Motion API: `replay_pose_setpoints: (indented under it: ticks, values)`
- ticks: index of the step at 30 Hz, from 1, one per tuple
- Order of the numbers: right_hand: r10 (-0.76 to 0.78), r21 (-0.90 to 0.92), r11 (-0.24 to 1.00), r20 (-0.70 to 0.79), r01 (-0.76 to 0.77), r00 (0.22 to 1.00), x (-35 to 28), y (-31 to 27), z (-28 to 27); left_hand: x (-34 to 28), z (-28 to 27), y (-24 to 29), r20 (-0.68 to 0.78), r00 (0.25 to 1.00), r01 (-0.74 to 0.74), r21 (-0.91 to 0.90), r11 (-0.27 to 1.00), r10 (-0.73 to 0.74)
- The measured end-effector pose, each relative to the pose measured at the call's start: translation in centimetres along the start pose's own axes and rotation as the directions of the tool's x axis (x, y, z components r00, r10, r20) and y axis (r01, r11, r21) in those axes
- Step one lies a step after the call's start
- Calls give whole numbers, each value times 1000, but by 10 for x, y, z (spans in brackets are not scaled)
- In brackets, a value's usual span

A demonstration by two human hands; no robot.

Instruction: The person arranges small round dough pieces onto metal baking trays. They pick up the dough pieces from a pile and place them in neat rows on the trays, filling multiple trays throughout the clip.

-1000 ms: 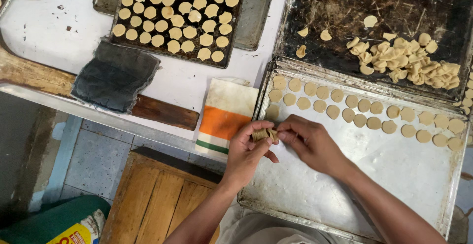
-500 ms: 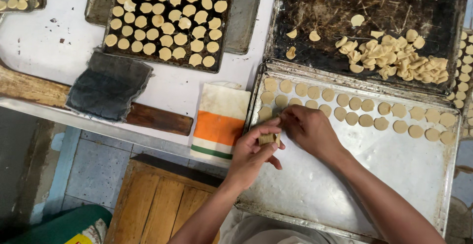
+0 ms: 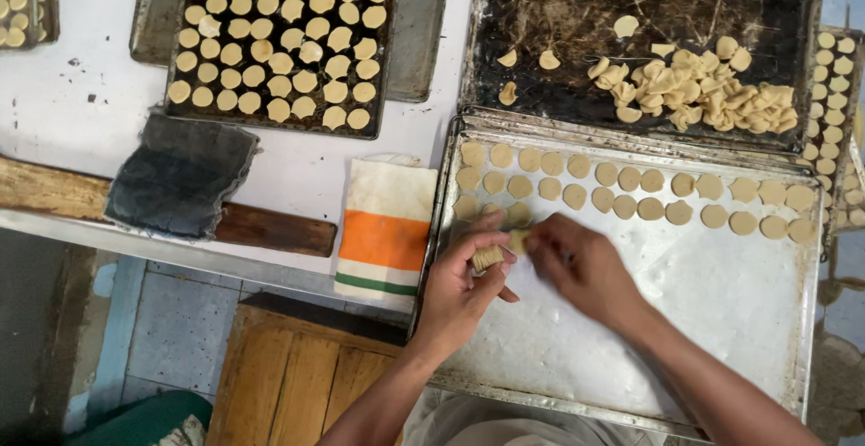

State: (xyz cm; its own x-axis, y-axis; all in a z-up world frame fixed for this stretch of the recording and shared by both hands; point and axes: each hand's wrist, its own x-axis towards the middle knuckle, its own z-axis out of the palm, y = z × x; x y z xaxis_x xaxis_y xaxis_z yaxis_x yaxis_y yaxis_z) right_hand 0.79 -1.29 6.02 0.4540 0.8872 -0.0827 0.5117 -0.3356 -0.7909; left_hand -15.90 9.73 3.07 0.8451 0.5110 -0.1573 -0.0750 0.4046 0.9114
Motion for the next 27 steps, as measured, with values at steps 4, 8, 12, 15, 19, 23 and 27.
replay_pose_setpoints:
  ticks: [4, 8, 12, 15, 19, 23, 27]
  values:
    - [38, -261, 964, -52, -51, 998, 3, 9, -18, 0, 6, -2, 18, 996, 88, -123, 988, -87]
    - [119, 51, 990, 178, -130, 977, -8, 10, -21, 2, 14, -12, 40, 988, 154, -196, 968, -149]
    - [152, 111, 981, 90, -162, 984, -14, 7, -21, 3, 19, -18, 38, 989, 148, -142, 979, -144]
    - [138, 145, 977, 120, -155, 983, -14, 5, -26, 3, 22, -19, 38, 988, 153, -141, 978, -149]
    - [144, 109, 980, 203, -169, 969, -12, 10, -37, 6, 27, -18, 43, 988, 150, -103, 983, -146]
    - [28, -127, 992, 15, -26, 999, -9, 24, -49, 6, 34, -13, 13, 989, 146, -116, 982, -146]
    - [14, 163, 986, 159, -41, 987, -19, 30, -45, 7, 38, -13, -1, 980, 197, 93, 976, -198]
